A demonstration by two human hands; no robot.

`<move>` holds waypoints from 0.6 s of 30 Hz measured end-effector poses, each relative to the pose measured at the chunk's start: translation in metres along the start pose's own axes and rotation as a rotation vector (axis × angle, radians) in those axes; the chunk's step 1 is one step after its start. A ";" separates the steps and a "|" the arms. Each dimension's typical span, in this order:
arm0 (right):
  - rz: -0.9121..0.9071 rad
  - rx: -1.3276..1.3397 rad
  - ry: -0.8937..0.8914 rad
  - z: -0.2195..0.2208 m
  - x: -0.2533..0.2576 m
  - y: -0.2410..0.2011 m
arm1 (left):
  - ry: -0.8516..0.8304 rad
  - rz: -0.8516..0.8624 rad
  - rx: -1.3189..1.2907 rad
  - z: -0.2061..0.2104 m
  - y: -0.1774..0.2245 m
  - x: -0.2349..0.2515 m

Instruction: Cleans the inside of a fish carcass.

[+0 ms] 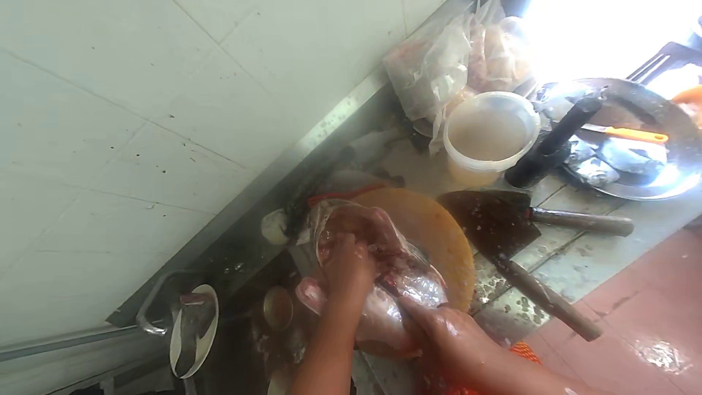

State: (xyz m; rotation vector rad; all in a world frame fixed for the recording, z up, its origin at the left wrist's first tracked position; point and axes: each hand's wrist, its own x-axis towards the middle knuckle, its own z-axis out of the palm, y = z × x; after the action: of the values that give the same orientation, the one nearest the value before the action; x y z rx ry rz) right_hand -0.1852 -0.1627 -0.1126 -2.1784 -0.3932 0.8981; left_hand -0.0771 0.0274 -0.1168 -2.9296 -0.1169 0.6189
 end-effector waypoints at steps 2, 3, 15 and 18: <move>-0.015 0.012 0.007 -0.002 -0.001 0.006 | -0.029 0.015 0.022 -0.002 0.002 0.007; -0.024 0.033 0.003 -0.003 -0.001 0.011 | -0.030 0.033 0.010 -0.001 -0.001 0.010; -0.026 0.069 0.211 -0.019 0.031 0.005 | 0.212 0.146 -0.309 0.019 -0.037 0.008; 0.042 -0.061 0.155 -0.021 0.063 -0.009 | 0.245 0.154 -0.326 0.022 -0.038 0.010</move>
State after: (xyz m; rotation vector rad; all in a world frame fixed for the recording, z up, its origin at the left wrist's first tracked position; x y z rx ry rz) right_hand -0.1263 -0.1351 -0.1263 -2.3018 -0.3032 0.7418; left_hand -0.0789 0.0684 -0.1341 -3.3262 0.0404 0.2745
